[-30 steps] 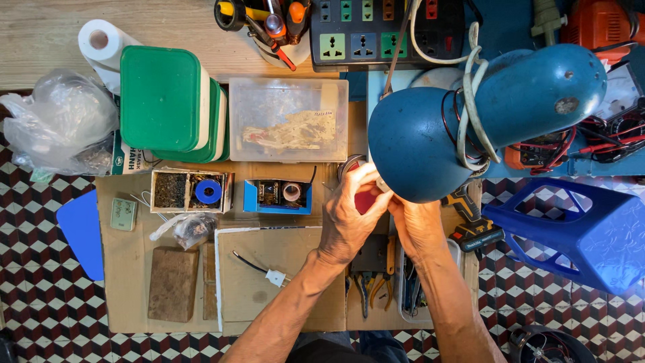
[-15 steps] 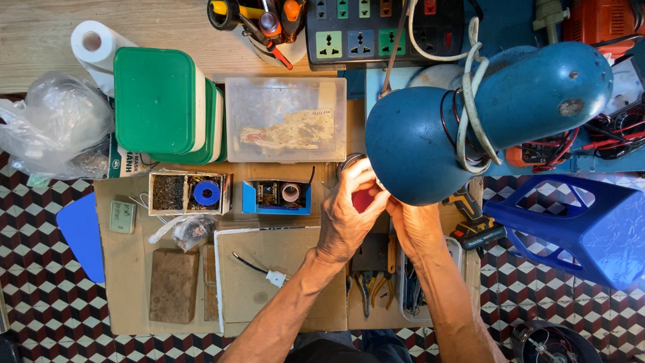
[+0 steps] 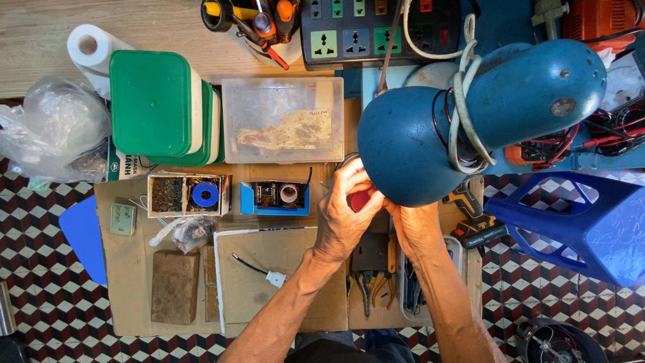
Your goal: The person assembles and repairs a small electrical component, likely a plug or connector, using pliers and a soldering iron. They strip wires, insert them into terminals, and solder connections while working at a cluttered workbench.
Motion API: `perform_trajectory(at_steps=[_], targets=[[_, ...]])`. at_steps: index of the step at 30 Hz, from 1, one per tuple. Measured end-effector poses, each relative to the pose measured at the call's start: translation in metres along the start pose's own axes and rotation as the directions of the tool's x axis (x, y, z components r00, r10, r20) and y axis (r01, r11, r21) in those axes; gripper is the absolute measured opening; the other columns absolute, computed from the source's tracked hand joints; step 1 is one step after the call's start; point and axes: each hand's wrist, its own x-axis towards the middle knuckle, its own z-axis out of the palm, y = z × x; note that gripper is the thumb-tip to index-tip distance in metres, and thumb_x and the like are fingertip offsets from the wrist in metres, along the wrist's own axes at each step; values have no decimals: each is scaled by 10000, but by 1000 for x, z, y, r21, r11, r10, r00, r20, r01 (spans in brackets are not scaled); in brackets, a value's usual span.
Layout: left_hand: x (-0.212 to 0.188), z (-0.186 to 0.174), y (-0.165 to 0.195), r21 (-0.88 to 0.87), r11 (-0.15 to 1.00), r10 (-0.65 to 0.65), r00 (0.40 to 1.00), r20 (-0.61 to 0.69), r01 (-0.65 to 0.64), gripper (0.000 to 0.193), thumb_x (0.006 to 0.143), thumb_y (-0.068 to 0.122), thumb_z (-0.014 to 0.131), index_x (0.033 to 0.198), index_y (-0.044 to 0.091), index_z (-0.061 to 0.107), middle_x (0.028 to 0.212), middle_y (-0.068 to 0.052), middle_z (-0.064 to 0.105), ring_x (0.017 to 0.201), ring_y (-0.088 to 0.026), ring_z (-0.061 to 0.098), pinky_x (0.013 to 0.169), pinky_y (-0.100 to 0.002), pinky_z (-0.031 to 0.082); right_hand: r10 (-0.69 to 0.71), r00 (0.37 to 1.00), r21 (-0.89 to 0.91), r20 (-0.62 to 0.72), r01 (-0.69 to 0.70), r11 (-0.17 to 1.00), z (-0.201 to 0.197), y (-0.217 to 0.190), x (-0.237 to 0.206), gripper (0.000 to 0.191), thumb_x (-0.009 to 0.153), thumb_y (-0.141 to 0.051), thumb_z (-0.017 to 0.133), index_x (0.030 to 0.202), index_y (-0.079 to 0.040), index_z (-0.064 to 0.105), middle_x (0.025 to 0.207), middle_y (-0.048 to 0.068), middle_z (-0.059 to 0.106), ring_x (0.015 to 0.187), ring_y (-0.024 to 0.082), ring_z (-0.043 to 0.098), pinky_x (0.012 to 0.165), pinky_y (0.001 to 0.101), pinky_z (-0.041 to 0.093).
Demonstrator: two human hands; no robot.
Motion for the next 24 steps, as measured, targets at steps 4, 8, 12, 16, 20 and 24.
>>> perform_trajectory(at_steps=[4,8,12,16,20,24], targets=[[0,0,-2,36,999,35,999,29,-36,566,922,76,788,1401,56,487,1207,-115,741,1092,-185,758,967,-311,635,-2,1000,-21,6,2,1000,-1,-2,-1,242,969,-107,708,1172,11,649,1056,136,715,915,221,723,815,356,624],[-3,0,-1,85,994,66,997,43,-69,566,923,90,792,1395,50,482,1220,-123,742,1113,-201,756,977,-323,625,-6,1000,-2,26,6,1000,-1,-2,-1,216,978,-105,702,1161,-1,651,1043,129,716,910,210,719,797,339,614],[-4,0,1,117,991,69,997,32,-72,565,908,91,798,1380,47,492,1210,-123,754,1105,-214,764,960,-328,620,-8,999,2,40,8,1000,-1,-2,-1,212,983,-102,700,1164,-1,654,1039,132,714,909,211,716,790,334,606],[-4,-1,2,134,986,98,994,40,-103,556,911,80,797,1375,47,494,1229,-122,744,1122,-222,758,966,-328,620,7,1000,-16,23,-6,1000,-3,0,-1,218,964,-95,700,1153,6,658,1049,133,717,911,212,728,810,342,616],[-2,-1,-1,122,987,96,995,40,-100,502,911,76,792,1343,35,540,1222,-133,738,1109,-226,759,947,-326,626,-16,1000,-97,-23,13,995,-9,4,-3,196,969,-107,699,1135,-7,673,996,99,721,860,186,706,765,317,583],[-2,-3,-3,195,974,108,992,60,-118,400,918,70,793,1280,35,626,1153,-149,754,1047,-220,770,895,-321,638,-90,994,-308,-58,68,949,-16,5,-8,150,1012,-128,689,1080,3,716,911,89,731,810,151,670,726,268,515]])
